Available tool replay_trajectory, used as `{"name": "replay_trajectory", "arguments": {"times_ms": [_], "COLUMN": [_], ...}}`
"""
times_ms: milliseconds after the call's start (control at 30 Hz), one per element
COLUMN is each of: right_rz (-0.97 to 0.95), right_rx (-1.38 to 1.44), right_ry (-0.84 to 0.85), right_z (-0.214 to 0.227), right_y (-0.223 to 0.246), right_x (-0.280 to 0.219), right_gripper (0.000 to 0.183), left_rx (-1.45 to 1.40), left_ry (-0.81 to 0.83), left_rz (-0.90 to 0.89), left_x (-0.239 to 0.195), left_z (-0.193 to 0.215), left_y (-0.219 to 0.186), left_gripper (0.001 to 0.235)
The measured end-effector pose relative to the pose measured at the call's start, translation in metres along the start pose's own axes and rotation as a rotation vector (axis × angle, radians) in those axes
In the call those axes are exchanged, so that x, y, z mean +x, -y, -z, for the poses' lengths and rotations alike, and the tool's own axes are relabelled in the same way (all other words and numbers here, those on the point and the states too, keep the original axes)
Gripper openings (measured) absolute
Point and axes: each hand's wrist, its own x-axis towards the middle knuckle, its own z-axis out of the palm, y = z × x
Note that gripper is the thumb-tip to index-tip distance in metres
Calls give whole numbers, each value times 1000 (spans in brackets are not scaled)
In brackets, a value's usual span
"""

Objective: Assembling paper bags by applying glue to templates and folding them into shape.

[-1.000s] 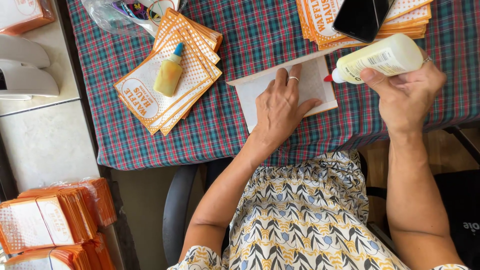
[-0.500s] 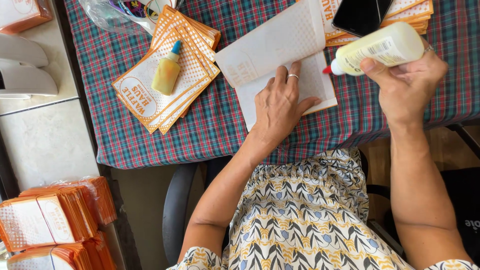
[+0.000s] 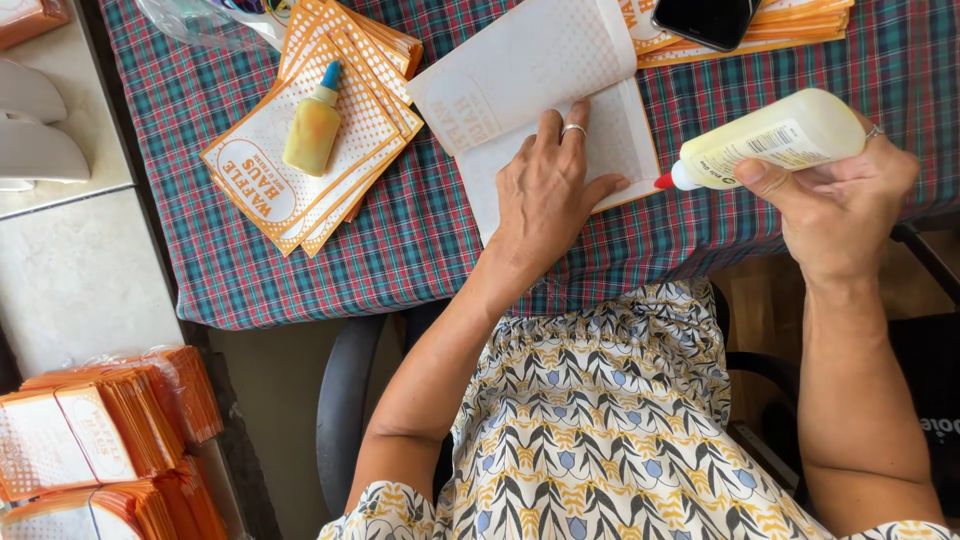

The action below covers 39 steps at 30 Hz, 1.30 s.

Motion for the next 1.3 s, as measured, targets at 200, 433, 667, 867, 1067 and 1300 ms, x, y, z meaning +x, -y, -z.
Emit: {"name": "replay_trajectory", "arguments": {"times_ms": [200,433,667,867,1067,1300], "right_rz": [79,-14,-9,-187,-208,-258], "right_rx": [83,142,221,373,371,-474], "right_ry": [-43,-18,90,-70,-238,-207], "right_z": [-32,-94,-143,-111,-12,78], "right_y": [-6,10,23,2,-4,-83], "right_x": [-15,-41,-48,-35,18,34], "right_gripper": [34,28,26,35,50,35], "left_rx": [-518,-849,-858,-967,-72,67], "left_ry": [265,433,484,430,-247,-234], "left_rz": [-75,-243,-230,-238,32,-22], "left_x": [12,25,29,31,53,55], "left_z": [39,50,39,64,45,58], "left_y": [28,62,70,63,75,74], "left_gripper": [43,44,52,47,61,55]}}
